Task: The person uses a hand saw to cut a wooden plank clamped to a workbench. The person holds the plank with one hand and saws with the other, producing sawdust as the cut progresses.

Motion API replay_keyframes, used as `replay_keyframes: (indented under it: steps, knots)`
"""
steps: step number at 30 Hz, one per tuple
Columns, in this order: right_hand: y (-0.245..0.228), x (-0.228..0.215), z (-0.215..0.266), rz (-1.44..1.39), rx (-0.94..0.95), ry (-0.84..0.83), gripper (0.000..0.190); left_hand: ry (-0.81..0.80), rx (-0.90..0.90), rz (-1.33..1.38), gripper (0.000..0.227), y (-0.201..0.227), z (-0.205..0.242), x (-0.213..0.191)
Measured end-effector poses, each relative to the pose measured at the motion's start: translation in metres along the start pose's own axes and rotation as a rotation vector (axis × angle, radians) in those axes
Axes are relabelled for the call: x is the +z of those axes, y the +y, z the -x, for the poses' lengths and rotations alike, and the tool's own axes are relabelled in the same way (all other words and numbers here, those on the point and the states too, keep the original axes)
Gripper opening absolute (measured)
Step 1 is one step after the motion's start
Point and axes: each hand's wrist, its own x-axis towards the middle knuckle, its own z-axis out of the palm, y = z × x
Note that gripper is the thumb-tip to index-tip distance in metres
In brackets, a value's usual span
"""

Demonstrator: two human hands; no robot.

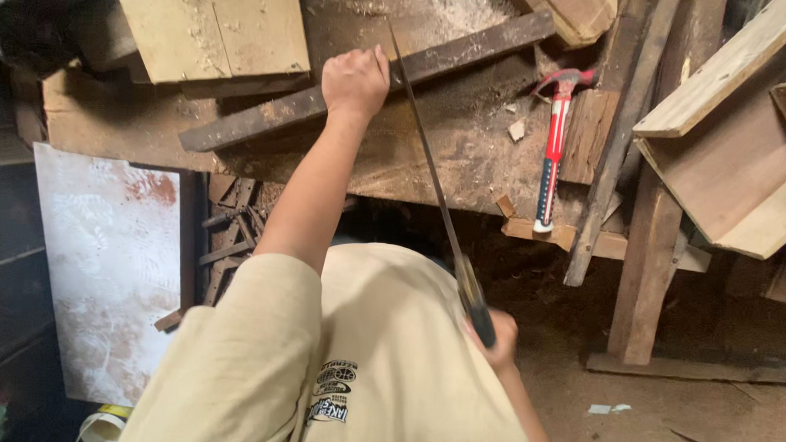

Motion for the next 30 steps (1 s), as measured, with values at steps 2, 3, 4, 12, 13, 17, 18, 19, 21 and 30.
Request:
replay_keyframes:
  steps: [2,3,4,12,13,17,18,19,21,30]
  knots:
    - [0.005,0.025,-0.049,0.051,0.023,-0.002,0.02,-0.042,-0.012,0.008,0.056,0.0,-0.004,0.002]
    - [0.01,0.037,-0.076,0.049,0.04,0.009,0.02,0.013,0.0,0.0,0.056,-0.001,-0.009,0.003]
    - [0.012,0.048,-0.092,0.042,0.075,0.01,0.021,0.053,0.006,-0.009,0.055,-0.002,-0.006,0.005]
    - [0.03,-0.002,-0.009,-0.013,0.098,-0.097,0.021,0.086,-0.009,0.047,0.054,0.003,-0.003,-0.011]
    - [0.031,-0.012,0.019,-0.028,0.121,-0.099,0.023,0.065,-0.006,0.08,0.053,0.003,0.0,-0.013]
    - [0.042,-0.023,0.055,0.006,0.048,-0.028,0.025,-0.025,-0.023,0.037,0.055,0.007,0.0,-0.017]
    - [0.042,-0.016,0.049,0.006,0.064,-0.034,0.024,0.024,-0.005,0.026,0.055,0.005,0.001,-0.016]
    - [0.041,-0.003,0.034,0.006,0.08,-0.041,0.023,0.072,0.013,0.015,0.055,0.003,0.002,-0.015]
    - [0.034,0.016,-0.009,-0.016,0.085,-0.029,0.02,0.035,0.01,0.005,0.056,0.003,-0.003,-0.01]
    - [0.025,0.025,-0.05,0.018,0.067,-0.045,0.017,-0.025,-0.031,-0.012,0.059,0.001,-0.005,-0.006]
